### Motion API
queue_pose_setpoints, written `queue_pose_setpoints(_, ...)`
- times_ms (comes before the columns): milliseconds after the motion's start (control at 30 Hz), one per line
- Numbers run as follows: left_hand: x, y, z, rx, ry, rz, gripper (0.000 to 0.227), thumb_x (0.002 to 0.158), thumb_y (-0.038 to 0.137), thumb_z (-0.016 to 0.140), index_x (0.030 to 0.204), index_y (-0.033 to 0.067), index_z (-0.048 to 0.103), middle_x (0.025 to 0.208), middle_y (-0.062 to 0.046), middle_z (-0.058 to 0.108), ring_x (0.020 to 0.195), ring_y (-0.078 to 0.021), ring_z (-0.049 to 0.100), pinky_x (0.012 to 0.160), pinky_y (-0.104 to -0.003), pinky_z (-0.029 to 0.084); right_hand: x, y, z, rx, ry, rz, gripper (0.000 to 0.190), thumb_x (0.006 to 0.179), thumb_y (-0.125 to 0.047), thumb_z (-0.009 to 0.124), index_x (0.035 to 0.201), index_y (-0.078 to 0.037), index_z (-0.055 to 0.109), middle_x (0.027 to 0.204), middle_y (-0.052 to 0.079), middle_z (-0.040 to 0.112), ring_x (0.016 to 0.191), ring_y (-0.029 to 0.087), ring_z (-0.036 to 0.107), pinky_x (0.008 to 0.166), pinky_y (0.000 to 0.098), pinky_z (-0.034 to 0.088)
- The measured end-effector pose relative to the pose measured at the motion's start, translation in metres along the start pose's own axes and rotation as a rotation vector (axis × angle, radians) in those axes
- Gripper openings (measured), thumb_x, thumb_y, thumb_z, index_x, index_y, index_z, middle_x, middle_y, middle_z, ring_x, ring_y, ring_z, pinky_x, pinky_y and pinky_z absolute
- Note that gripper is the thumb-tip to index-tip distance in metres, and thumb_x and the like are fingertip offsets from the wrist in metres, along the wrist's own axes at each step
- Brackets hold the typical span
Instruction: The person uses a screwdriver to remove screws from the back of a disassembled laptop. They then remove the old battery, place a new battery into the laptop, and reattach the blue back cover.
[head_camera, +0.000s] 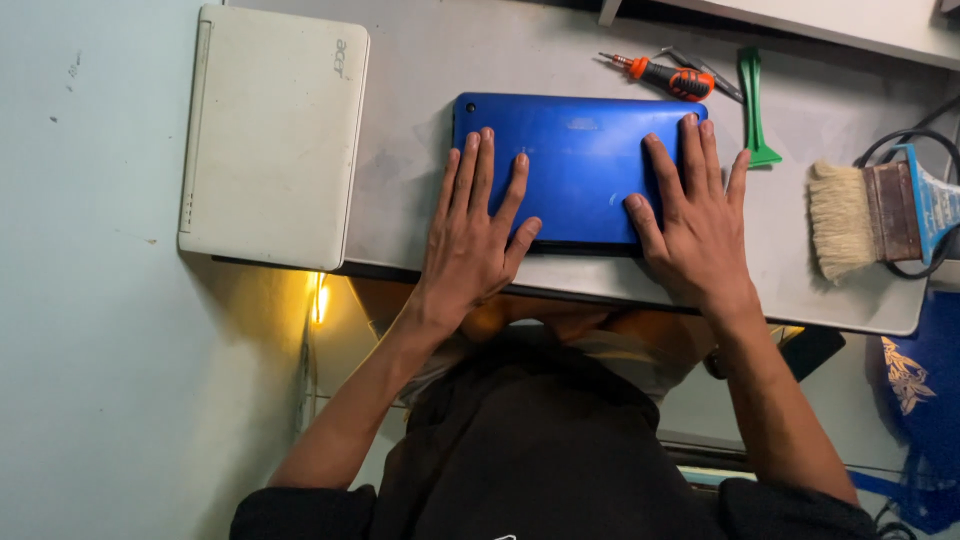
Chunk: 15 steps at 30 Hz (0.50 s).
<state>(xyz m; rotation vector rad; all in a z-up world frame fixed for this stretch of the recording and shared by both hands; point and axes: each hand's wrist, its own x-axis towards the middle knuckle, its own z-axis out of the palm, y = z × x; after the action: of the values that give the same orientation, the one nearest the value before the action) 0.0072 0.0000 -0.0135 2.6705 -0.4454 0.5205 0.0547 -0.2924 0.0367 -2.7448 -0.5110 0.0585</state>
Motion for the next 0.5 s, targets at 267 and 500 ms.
queue_pose_setpoints(267,-0.002,-0.019,-0.021,0.147,-0.198,0.218,0.073,0.135,0.063,0.057,0.191,0.0210,0.035,0.193,-0.030,0.023,0.183,-0.0444,0.024,0.151,-0.068,0.022,0.000,0.012,-0.011,0.050,-0.122,-0.068,0.074,0.129,-0.048,0.041,0.192,-0.013,0.024,0.198,0.023,0.003,0.184,0.043,-0.002,0.143,0.0771,0.001)
queue_pose_setpoints(500,-0.007,-0.019,-0.014,0.257,-0.147,0.319,0.073,0.134,0.061,0.067,0.190,0.0253,0.038,0.192,-0.022,0.031,0.179,-0.0428,0.030,0.145,-0.069,0.032,-0.014,-0.001,-0.010,-0.003,-0.057,-0.012,0.072,0.128,-0.048,0.037,0.191,-0.016,0.031,0.198,0.023,0.010,0.184,0.040,0.007,0.144,0.0706,0.003)
